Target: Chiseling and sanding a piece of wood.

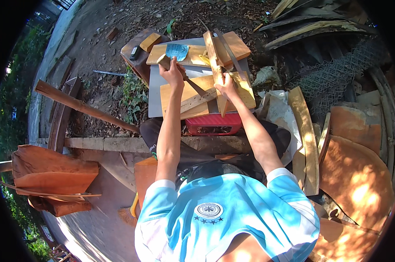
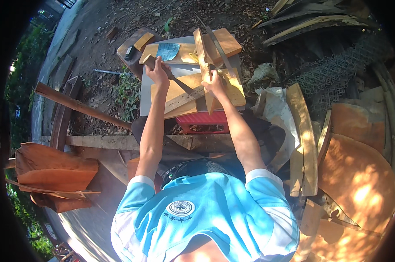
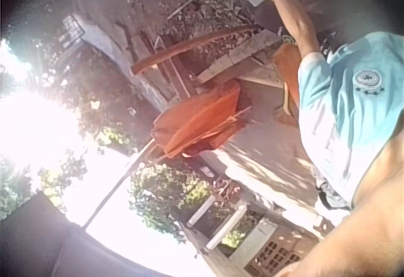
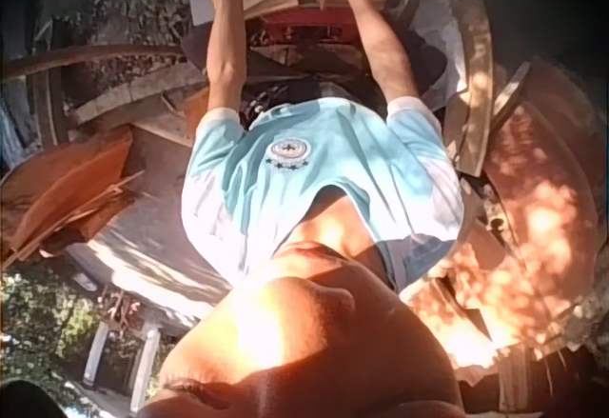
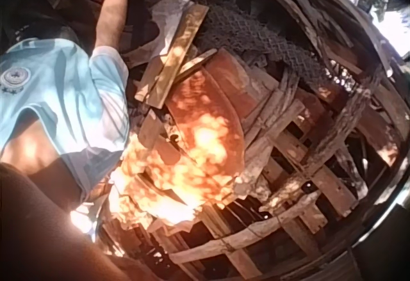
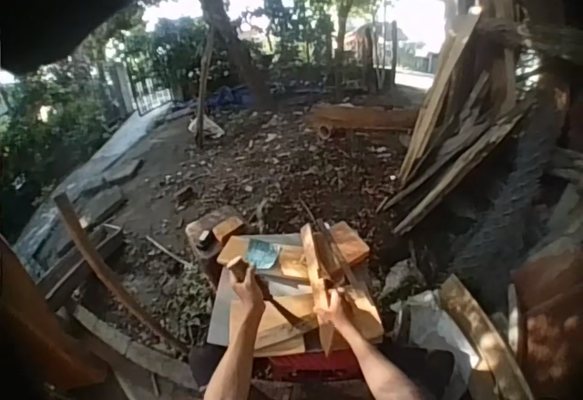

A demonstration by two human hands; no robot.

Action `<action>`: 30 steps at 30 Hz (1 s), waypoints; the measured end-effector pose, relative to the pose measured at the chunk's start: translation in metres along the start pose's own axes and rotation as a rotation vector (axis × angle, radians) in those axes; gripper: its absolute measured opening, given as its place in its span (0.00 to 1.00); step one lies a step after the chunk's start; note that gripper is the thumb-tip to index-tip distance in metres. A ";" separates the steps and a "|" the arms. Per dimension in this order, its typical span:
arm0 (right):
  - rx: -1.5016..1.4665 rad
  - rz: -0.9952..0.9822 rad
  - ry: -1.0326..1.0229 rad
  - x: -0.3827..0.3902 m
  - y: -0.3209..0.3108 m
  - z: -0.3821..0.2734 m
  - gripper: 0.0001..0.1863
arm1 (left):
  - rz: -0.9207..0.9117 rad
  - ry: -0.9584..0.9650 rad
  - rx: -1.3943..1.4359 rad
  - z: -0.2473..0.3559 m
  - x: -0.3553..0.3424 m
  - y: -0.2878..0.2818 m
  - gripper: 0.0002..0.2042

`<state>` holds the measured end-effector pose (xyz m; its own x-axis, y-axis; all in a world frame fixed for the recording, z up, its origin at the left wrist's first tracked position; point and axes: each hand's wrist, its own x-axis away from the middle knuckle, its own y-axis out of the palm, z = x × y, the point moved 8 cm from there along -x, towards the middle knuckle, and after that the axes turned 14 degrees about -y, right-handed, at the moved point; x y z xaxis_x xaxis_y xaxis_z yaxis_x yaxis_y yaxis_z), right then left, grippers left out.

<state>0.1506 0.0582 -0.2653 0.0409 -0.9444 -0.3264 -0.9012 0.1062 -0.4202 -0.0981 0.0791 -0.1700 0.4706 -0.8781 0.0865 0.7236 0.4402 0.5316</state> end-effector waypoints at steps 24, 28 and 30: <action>-0.032 -0.055 0.022 0.002 0.000 -0.008 0.31 | -0.065 0.000 -0.096 0.006 0.003 0.022 0.09; -0.045 -0.042 0.017 0.002 0.000 -0.004 0.30 | -0.072 0.001 -0.101 0.005 0.000 0.022 0.09; -0.020 -0.033 -0.023 -0.001 0.000 0.000 0.29 | -0.044 0.003 -0.109 0.004 0.000 0.022 0.09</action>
<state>0.1508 0.0588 -0.2652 0.0800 -0.9397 -0.3324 -0.9076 0.0692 -0.4141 -0.0845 0.0875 -0.1549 0.4386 -0.8965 0.0620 0.7943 0.4190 0.4398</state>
